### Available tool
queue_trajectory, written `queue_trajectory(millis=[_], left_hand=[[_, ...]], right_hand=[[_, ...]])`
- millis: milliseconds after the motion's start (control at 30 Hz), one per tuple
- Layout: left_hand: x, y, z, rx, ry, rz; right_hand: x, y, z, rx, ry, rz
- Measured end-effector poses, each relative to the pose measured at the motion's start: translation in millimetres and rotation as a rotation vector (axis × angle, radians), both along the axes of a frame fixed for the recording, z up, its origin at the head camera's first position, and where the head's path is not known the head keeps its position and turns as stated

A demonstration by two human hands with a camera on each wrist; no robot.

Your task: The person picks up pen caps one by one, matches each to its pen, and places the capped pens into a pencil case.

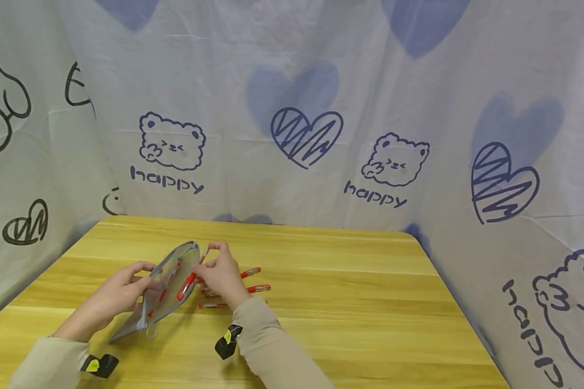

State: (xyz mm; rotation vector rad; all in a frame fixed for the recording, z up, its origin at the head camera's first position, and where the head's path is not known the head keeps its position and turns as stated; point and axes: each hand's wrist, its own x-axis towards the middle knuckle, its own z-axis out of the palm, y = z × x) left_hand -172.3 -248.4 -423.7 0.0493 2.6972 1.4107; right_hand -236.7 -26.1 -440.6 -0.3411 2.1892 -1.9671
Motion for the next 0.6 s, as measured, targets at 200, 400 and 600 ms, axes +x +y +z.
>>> queue_trajectory(millis=[200,400,600], left_hand=[[-0.5,-0.3,0.4,0.027,-0.008,-0.005],[-2.4,-1.1,-0.7,0.036,-0.009,-0.003],[-3.7,-1.5,-1.8,0.017,-0.014,0.001]], right_hand=[[3.4,-5,-1.7,0.003,0.022,-0.049],[8.2,-9,-4.6,0.026,0.069,-0.061],[11.4,-14,-6.6,0.047,0.093,-0.054]])
